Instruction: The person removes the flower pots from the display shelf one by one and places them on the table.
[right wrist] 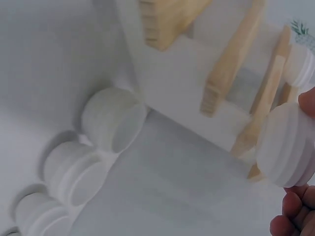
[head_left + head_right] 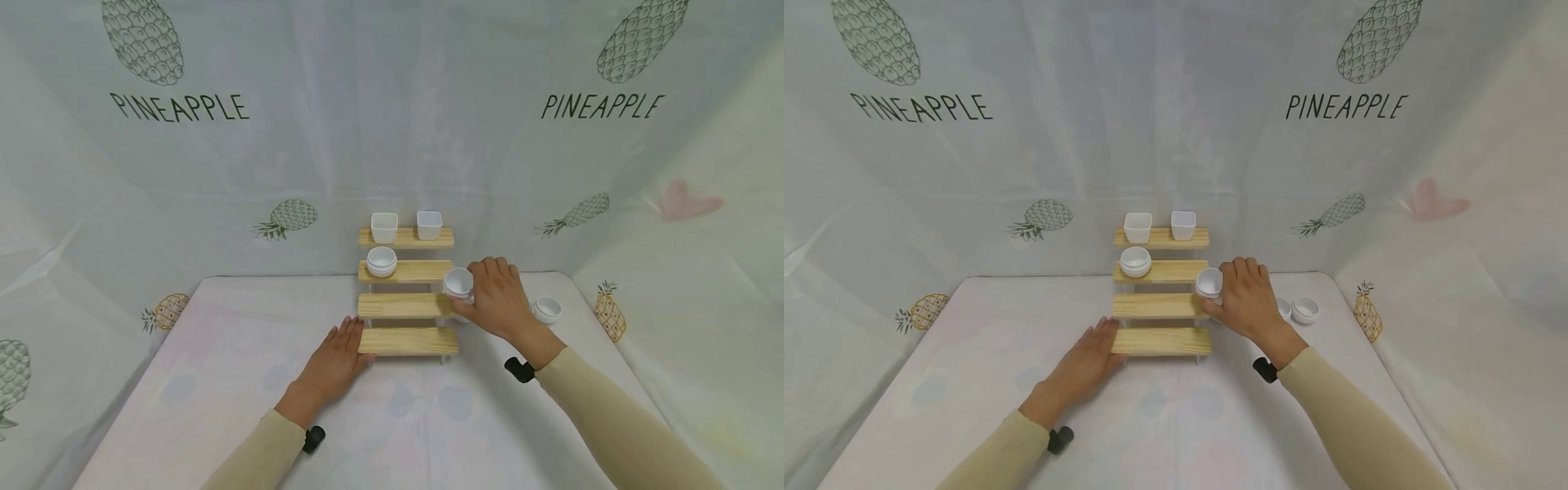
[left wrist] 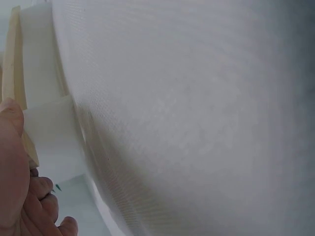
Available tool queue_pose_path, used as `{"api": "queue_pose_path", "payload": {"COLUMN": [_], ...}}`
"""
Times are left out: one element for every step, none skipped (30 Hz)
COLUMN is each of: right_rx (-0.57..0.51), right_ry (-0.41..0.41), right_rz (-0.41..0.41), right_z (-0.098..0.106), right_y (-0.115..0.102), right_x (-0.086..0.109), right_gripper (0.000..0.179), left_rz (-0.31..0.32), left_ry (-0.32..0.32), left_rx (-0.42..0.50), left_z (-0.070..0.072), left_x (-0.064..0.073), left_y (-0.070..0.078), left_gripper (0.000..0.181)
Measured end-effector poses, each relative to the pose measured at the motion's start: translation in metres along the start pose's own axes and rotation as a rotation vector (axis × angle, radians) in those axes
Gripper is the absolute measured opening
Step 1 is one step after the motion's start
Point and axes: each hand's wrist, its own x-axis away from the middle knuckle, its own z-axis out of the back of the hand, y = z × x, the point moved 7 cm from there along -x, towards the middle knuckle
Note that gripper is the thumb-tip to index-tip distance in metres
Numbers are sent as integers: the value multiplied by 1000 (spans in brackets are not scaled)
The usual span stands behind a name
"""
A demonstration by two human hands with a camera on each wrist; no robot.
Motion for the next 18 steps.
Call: {"api": "queue_pose_path", "payload": {"right_rx": [4,4,4,6,9,8,7,7,7,8,9,5,1,-2,-4,-4,-3,-2], "right_ry": [4,3,2,0,-3,-7,-12,-18,-19,-21,-21,-23,-23,-27,-31,-41,-53,-66], "right_rz": [2,0,-3,-7,-11,-16,-21,-26,-26,-26,-23,-21,-16,-13,-9,-6,-6,-7], "right_z": [1,1,2,2,2,2,2,1,-1,-3,-6,-9,-13,-17,-21,-26,-31,-36], "right_y": [3,5,8,11,14,17,20,22,24,25,26,26,26,25,25,24,24,23], "right_x": [4,8,13,18,22,27,32,37,42,47,53,58,64,69,74,79,83,87], "right_gripper": [67,66,66,66,65,64,63,62,62,61,61,62,61,62,62,63,63,62], "left_rz": [1,2,3,0,-3,-5,-7,-8,-8,-7,-7,-6,-7,-8,-7,-8,-7,-7], "left_ry": [0,-2,-2,3,8,11,17,20,19,17,17,18,20,21,22,22,21,19], "left_rx": [-1,0,2,5,8,9,11,10,8,3,0,-2,-2,-3,-4,-6,-9,-12], "left_z": [0,0,0,0,1,1,2,2,3,3,4,4,4,5,5,5,5,5], "left_x": [0,0,0,0,0,0,0,0,0,0,0,0,0,0,0,0,0,0], "left_y": [0,0,-1,0,0,0,1,1,1,2,2,2,2,2,2,2,2,2], "left_gripper": [80,80,80,80,80,79,79,79,79,80,80,80,80,80,80,80,80,80]}}
